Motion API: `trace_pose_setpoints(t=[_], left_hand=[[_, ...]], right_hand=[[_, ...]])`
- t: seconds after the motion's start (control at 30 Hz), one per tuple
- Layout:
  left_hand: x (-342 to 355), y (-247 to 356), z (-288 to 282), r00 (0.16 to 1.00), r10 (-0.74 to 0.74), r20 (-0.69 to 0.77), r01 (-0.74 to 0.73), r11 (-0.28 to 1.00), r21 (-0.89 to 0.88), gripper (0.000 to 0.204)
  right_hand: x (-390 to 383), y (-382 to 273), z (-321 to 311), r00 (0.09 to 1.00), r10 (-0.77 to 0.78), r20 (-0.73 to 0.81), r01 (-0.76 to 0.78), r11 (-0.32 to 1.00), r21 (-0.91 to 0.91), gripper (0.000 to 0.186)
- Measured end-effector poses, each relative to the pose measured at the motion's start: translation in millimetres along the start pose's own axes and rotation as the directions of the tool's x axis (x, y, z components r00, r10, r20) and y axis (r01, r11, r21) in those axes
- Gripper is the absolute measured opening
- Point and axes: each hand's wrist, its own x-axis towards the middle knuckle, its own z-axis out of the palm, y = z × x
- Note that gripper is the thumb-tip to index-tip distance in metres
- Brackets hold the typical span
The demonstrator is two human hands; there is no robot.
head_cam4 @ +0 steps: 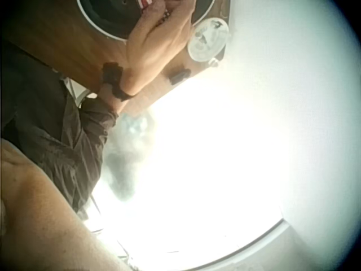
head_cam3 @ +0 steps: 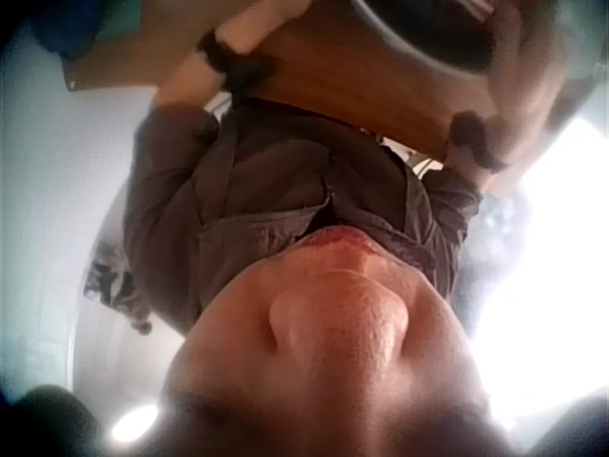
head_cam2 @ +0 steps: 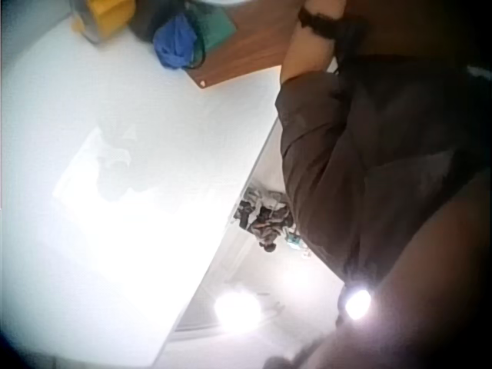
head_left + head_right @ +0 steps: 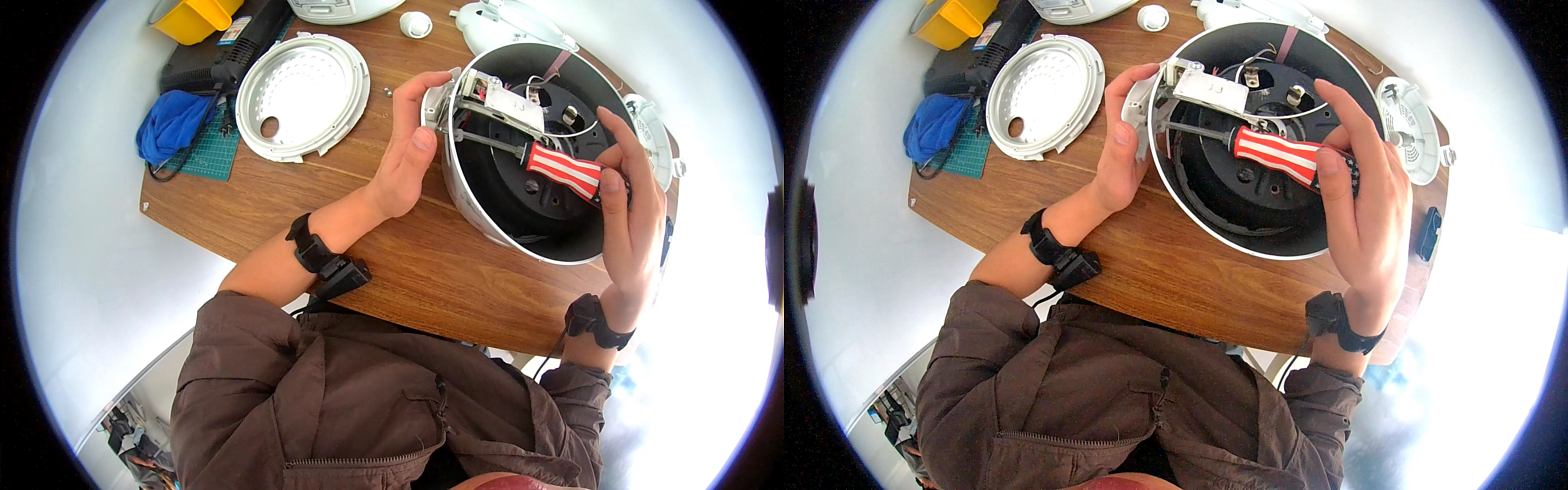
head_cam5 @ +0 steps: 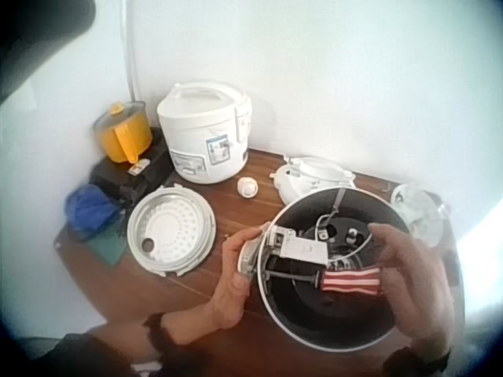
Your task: The person uses a screwdriver to tighten screws on the internal components of a disassembled rice cooker. They repeatedly adjust wires and secure a metal bracket inside the cooker's base.
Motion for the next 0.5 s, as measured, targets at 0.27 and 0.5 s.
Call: trace_pose_setpoints(t=[0.27,0.5], left_hand=[[-1,2,3,1.000,-0.011,0.004,0.011,0.999,-0.030,0.072],[1,1,2,1.000,0.000,-0.015,-0.001,1.000,-0.005,0.071]], right_hand=[[2,6,2,0.954,-0.291,-0.065,0.297,0.951,0.092,0.054],[4,-8,4,0.985,-0.142,-0.098,0.127,0.982,-0.140,0.037]])
